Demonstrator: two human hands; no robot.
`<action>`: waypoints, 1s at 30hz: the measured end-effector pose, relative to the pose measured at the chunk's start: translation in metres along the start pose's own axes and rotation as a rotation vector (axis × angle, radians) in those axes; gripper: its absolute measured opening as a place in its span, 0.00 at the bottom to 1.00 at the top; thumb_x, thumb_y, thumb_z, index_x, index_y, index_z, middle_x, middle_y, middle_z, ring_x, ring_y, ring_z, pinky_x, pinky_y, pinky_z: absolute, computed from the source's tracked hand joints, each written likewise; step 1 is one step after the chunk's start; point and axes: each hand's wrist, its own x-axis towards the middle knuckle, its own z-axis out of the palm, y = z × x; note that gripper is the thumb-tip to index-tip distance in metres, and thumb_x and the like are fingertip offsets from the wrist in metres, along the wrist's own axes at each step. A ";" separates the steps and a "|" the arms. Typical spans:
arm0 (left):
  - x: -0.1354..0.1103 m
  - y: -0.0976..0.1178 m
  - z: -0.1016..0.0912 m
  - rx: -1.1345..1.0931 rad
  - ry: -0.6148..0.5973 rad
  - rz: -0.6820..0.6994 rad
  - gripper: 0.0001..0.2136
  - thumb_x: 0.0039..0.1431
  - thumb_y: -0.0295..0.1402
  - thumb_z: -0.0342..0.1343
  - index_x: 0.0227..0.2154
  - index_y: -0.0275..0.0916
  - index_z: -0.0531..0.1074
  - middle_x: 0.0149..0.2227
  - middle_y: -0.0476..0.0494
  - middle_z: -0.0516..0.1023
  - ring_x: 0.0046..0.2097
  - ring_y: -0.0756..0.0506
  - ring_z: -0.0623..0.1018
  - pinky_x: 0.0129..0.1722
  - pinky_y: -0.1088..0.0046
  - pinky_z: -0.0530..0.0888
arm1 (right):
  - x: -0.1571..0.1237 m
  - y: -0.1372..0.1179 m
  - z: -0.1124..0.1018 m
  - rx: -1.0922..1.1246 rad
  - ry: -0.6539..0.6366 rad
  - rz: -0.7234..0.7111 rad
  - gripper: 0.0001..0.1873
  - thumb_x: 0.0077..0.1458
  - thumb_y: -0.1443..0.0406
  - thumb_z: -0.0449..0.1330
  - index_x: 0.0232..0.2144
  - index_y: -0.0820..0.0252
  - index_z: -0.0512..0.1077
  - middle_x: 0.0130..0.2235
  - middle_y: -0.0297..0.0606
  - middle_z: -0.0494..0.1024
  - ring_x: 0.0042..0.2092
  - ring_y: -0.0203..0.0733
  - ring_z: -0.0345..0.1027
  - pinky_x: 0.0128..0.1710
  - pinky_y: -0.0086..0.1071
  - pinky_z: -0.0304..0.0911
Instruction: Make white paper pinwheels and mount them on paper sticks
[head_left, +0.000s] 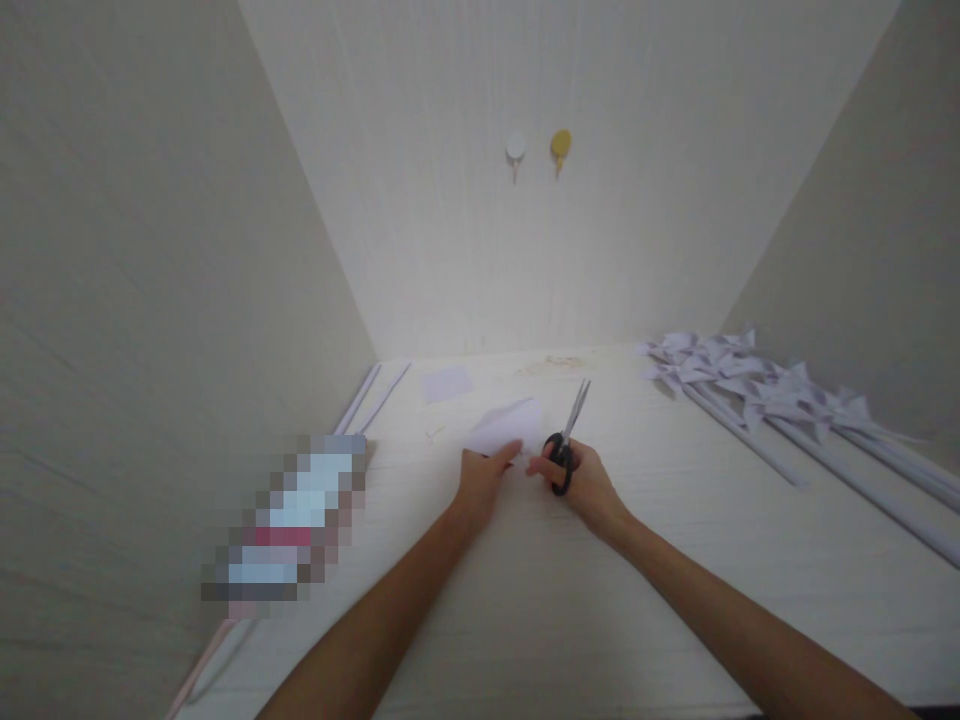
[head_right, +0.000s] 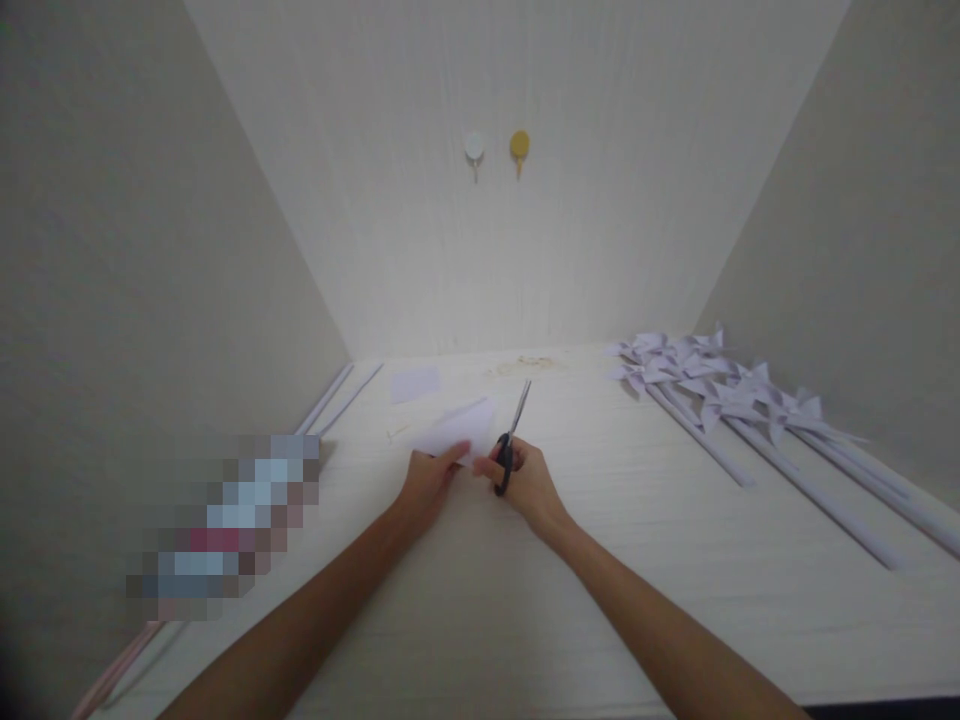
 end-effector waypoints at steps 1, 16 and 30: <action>0.002 0.001 -0.001 -0.069 0.040 0.003 0.07 0.36 0.31 0.60 0.22 0.34 0.71 0.28 0.46 0.75 0.30 0.49 0.74 0.32 0.71 0.70 | -0.001 -0.001 0.001 0.008 -0.057 0.023 0.15 0.38 0.57 0.61 0.22 0.62 0.64 0.20 0.32 0.70 0.17 0.29 0.56 0.15 0.23 0.50; 0.016 0.010 -0.007 -0.540 0.344 0.023 0.06 0.39 0.19 0.56 0.23 0.32 0.67 0.23 0.48 0.73 0.25 0.54 0.73 0.26 0.81 0.70 | -0.012 -0.019 0.000 -0.466 -0.497 0.295 0.24 0.45 0.49 0.53 0.11 0.61 0.58 0.09 0.30 0.62 0.12 0.26 0.47 0.12 0.24 0.41; 0.013 0.011 -0.004 -0.533 0.310 0.014 0.07 0.38 0.18 0.57 0.24 0.31 0.68 0.23 0.49 0.73 0.23 0.54 0.73 0.25 0.80 0.72 | -0.012 -0.022 0.000 -0.511 -0.477 0.308 0.25 0.45 0.49 0.52 0.10 0.60 0.58 0.09 0.30 0.61 0.12 0.27 0.47 0.15 0.26 0.41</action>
